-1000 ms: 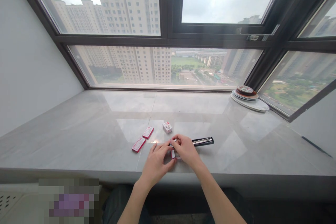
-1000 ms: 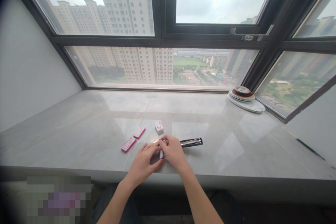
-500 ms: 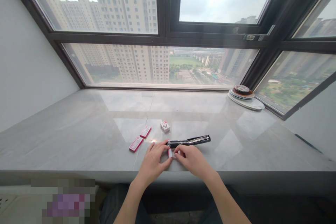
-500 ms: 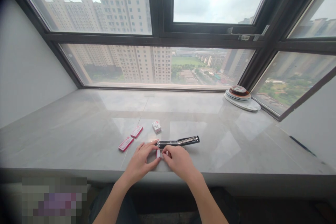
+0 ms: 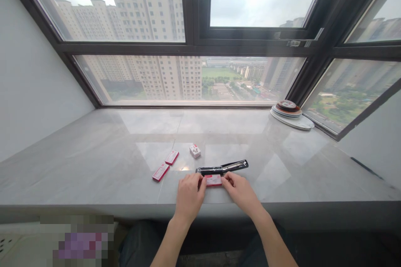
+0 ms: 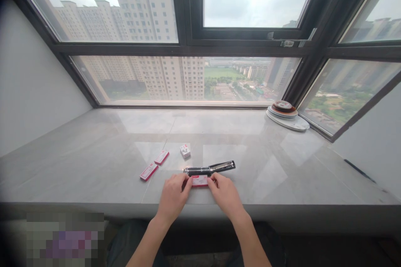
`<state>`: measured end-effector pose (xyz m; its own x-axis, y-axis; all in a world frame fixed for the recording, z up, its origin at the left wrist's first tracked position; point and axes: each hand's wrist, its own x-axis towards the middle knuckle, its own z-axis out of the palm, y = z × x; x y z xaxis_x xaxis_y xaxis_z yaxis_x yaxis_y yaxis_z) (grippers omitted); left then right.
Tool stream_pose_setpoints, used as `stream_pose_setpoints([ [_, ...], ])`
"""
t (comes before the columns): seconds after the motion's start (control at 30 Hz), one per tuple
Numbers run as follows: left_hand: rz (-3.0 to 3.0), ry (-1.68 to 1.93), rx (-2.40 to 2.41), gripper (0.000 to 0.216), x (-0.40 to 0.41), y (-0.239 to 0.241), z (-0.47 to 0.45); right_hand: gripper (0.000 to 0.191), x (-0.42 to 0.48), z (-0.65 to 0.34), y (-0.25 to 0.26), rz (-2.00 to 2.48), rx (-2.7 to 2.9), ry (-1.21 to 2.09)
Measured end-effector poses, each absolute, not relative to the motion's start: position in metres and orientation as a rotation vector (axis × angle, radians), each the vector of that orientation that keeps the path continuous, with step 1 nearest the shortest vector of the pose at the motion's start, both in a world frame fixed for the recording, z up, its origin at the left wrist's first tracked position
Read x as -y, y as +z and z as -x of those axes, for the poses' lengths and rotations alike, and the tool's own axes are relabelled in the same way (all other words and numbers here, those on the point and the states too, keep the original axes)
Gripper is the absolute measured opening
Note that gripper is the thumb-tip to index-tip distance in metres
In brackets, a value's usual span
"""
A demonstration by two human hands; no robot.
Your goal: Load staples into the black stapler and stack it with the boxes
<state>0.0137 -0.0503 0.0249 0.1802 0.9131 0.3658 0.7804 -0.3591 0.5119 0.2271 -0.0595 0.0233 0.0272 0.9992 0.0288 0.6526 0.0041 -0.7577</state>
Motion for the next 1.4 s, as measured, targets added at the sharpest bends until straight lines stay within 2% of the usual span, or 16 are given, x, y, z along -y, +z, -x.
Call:
stream_pose_setpoints([
  [0.07, -2.244, 0.962, -1.623, 0.023, 0.051, 0.024, -0.016, 0.041, 0.06, -0.247, 0.022, 1.774, 1.523, 0.887],
  [0.13, -2.26, 0.965, -1.614, 0.026, 0.051, 0.022, -0.015, 0.053, 0.059, -0.271, 0.023, 1.784, 1.322, 1.056],
  [0.2, -2.261, 0.958, -1.63, 0.027, 0.049, 0.021, -0.015, 0.07, 0.054, -0.291, 0.028, 1.654, 1.201, 1.187],
  [0.27, -2.24, 0.951, -1.654, 0.025, 0.048, 0.021, -0.016, 0.073, 0.044, -0.299, 0.037, 1.452, 1.204, 1.249],
  [0.4, -2.214, 0.952, -1.68, 0.024, 0.046, 0.024, -0.019, 0.059, 0.01, -0.274, 0.053, 1.222, 1.366, 1.183],
  [0.6, -2.234, 0.944, -1.721, 0.017, 0.05, 0.031, -0.021, 0.037, -0.023, -0.216, 0.055, 1.204, 1.714, 1.018],
  [0.73, -2.26, 0.916, -1.719, 0.013, 0.051, 0.033, -0.021, 0.036, -0.024, -0.205, 0.05, 1.274, 1.818, 0.925],
  [1.1, -2.455, 0.875, -1.536, 0.02, 0.054, 0.037, -0.038, 0.032, -0.025, -0.208, 0.051, 1.363, 1.946, 0.843],
  [1.2, -2.457, 0.855, -1.683, 0.011, 0.048, 0.034, -0.019, 0.032, -0.025, -0.211, 0.05, 1.383, 1.913, 0.848],
  [1.4, -2.369, 0.883, -2.043, 0.017, 0.02, 0.035, 0.067, 0.032, -0.024, -0.213, 0.049, 1.406, 1.872, 0.855],
])
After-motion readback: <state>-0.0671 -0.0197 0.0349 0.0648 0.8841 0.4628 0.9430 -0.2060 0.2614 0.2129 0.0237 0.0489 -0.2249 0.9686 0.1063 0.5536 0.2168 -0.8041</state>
